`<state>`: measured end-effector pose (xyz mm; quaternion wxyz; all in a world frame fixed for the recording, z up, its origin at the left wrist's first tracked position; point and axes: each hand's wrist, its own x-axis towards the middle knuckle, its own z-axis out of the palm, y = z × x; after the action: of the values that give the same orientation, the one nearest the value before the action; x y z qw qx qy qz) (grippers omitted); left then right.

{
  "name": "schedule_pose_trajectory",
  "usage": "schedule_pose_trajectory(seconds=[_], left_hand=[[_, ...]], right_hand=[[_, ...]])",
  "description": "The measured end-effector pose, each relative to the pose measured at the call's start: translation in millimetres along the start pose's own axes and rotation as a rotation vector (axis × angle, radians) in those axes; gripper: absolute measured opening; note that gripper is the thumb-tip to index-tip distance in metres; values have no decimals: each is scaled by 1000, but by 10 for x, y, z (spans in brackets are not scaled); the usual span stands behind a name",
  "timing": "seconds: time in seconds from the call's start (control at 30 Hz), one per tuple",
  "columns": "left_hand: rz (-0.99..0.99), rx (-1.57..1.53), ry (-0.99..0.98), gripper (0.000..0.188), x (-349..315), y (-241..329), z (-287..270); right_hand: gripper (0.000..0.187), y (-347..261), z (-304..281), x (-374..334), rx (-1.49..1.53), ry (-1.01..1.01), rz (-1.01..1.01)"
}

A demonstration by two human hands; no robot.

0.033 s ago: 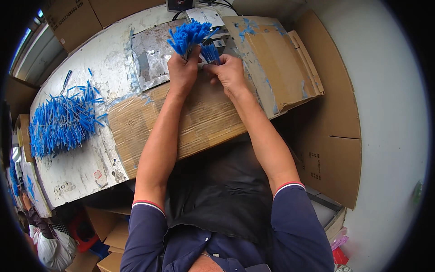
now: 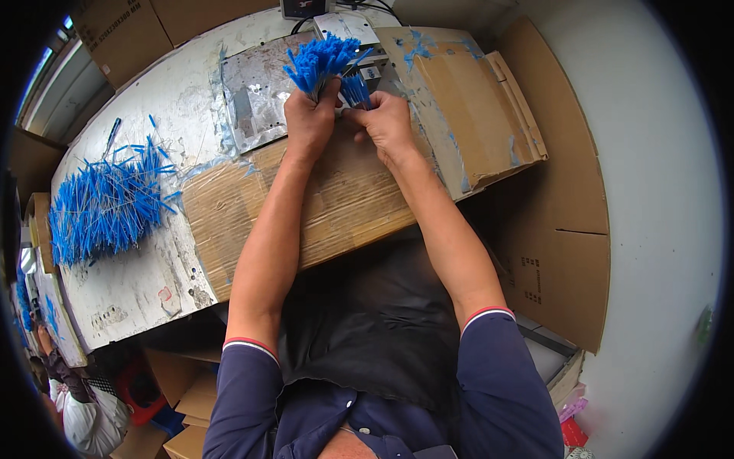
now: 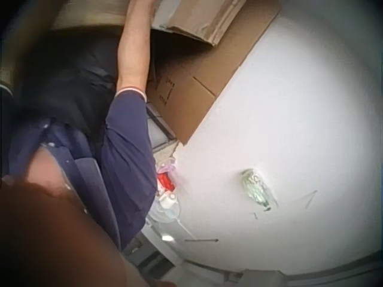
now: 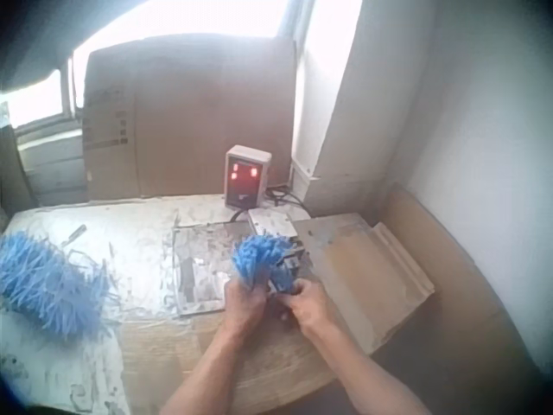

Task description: Assembling and inspecting bundles of blue wires or bristles using a bench-mounted manufacturing tool.

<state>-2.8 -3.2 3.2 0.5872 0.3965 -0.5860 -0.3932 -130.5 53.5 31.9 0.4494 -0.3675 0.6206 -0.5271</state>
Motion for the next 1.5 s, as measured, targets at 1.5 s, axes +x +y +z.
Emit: schedule_pose_trajectory(seconds=[1.5], left_hand=[[173,223,189,21,24,-40,-23]], right_hand=[[17,-45,122,235,41,346,-115]])
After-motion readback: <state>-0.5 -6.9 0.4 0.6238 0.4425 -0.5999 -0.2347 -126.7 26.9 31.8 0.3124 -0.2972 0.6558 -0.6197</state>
